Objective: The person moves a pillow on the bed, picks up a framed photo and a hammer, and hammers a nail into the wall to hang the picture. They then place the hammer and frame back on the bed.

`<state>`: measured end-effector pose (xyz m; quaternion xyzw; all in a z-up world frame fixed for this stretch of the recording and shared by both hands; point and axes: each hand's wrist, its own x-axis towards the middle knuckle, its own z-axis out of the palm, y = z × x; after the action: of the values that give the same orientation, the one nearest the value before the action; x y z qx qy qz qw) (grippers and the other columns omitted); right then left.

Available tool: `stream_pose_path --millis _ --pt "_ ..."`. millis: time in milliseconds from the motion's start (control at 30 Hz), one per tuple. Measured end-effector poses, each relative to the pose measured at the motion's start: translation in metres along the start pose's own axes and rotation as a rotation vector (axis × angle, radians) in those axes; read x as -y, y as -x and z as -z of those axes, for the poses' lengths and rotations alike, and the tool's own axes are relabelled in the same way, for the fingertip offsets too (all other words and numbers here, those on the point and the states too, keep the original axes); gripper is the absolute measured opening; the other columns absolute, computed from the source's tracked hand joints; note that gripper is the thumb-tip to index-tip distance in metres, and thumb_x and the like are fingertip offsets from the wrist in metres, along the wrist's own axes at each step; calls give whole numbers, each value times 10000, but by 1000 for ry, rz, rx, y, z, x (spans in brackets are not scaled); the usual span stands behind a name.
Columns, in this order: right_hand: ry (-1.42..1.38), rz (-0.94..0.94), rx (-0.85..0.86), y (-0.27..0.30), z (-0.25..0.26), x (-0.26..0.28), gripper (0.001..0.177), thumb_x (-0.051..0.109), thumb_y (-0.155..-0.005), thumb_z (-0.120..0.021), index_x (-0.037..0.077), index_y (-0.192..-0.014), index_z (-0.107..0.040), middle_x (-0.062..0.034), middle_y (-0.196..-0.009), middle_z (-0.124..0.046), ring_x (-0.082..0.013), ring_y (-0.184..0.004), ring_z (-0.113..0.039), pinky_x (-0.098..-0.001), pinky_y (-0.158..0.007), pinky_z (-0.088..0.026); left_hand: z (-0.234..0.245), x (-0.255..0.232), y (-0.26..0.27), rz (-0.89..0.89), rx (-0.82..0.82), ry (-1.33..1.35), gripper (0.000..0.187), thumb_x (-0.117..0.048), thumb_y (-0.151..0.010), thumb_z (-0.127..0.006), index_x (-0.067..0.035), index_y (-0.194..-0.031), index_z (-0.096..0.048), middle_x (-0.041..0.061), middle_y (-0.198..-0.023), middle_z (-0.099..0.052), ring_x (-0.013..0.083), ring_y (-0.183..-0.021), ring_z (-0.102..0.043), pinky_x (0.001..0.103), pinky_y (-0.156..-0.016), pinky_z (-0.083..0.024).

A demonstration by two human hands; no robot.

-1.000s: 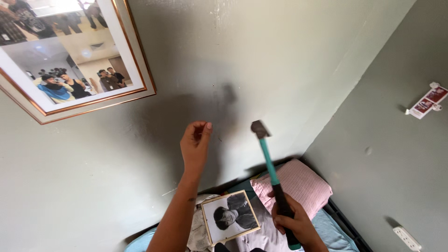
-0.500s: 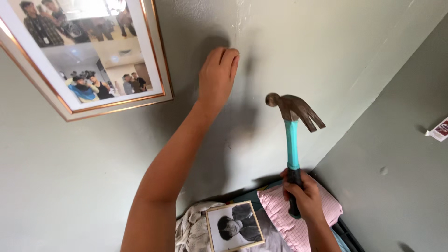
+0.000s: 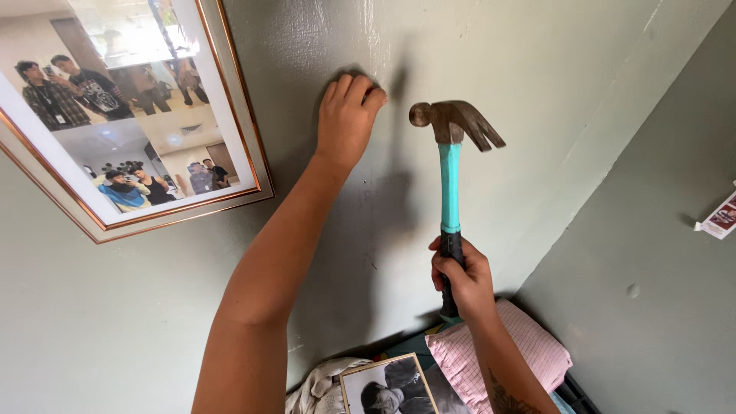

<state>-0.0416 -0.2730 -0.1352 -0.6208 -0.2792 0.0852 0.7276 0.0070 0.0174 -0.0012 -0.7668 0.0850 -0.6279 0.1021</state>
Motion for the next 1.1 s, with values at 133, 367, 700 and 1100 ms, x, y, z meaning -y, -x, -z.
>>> stream_pose_path --millis 133,367,700,1100 --pt "-13 3 21 -18 -8 3 188 24 -866 -564 -42 -1023 -645 -60 -629 -577 -130 -502 -529 -284 -477 -432 2 4 0 7 38 38 161 -34 -863 -738 -83 -1014 -764 17 -1012 -639 207 -978 -594 352 -896 -510" --pt "7 -2 7 -31 -20 0 214 1 -847 -560 -38 -1036 -654 -56 -643 -585 -133 -501 -534 -289 -472 -443 5 6 2 -6 55 69 208 -41 -848 -725 -77 -1048 -765 25 -1027 -647 214 -1020 -593 359 -936 -505" --pt "19 66 -4 -36 -30 -16 222 -5 -861 -551 -37 -1050 -664 -50 -653 -584 -110 -502 -540 -271 -460 -453 2 8 7 41 39 147 146 -36 -873 -744 -74 -1013 -759 23 -1024 -665 213 -1025 -599 359 -954 -493" --pt "19 79 -2 -48 -43 -26 248 33 -886 -549 -21 -1103 -657 -43 -657 -589 -104 -507 -544 -266 -466 -449 2 3 3 74 11 114 128 -20 -865 -752 -44 -989 -768 37 -1006 -684 214 -1005 -611 363 -944 -511"
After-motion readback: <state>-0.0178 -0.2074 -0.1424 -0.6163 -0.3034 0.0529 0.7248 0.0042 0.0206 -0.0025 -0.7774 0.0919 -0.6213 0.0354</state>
